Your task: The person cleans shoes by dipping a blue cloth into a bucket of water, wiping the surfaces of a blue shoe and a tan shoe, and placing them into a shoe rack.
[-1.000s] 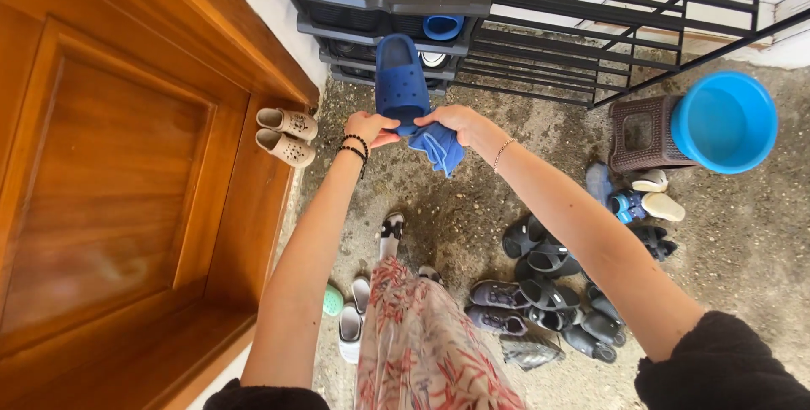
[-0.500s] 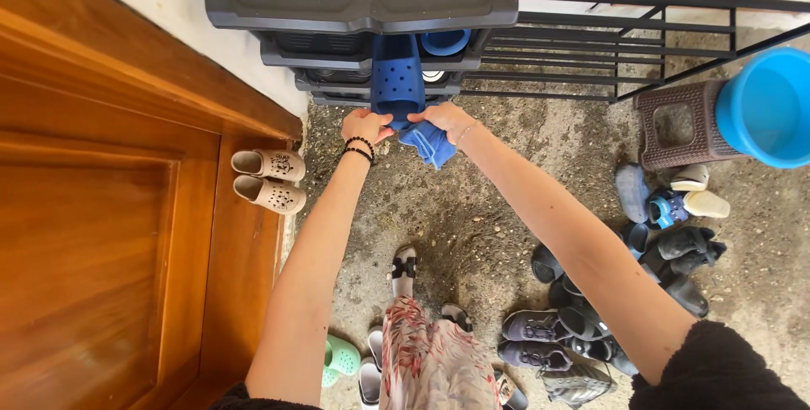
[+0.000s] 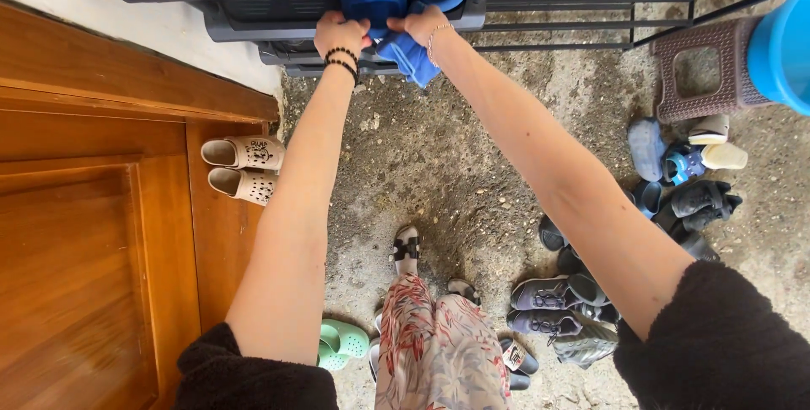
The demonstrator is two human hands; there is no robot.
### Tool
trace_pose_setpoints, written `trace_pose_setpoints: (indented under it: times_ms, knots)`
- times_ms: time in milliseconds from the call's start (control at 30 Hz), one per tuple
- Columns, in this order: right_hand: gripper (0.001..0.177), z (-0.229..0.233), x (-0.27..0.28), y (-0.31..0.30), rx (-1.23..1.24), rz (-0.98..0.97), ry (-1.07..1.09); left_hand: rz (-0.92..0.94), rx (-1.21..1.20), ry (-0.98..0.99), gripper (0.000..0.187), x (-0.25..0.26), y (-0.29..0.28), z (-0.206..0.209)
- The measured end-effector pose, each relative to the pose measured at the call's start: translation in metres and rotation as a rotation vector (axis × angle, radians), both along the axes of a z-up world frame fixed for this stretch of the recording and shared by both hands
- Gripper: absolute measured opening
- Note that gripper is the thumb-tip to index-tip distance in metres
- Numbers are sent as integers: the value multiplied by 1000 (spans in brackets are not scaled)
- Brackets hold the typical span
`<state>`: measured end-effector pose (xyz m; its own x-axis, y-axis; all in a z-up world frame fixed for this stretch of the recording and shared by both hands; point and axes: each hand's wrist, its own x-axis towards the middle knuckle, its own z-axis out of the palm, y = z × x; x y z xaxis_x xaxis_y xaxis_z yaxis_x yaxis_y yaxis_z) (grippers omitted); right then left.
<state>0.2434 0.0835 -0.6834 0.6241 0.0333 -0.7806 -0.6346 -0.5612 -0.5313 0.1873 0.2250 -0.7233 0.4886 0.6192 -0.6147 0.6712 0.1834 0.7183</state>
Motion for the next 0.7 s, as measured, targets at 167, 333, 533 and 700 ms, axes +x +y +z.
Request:
trace_pose_setpoints:
  times_ms: [167,333,533,700]
  knots:
    - [91,-73,32,1,-64,-6,-123,-58,63,-22,50,25,10,-41]
    - [95,-50,28,5,-86,-31,-82,-56,68,23,56,26,9,-29]
    - [87,-39,20,9,70,-315,-9,-30,124,-31,54,33,11,-44]
    - [61,-21,8,11,266,-432,59,-82,370,51,57,44,15,-88]
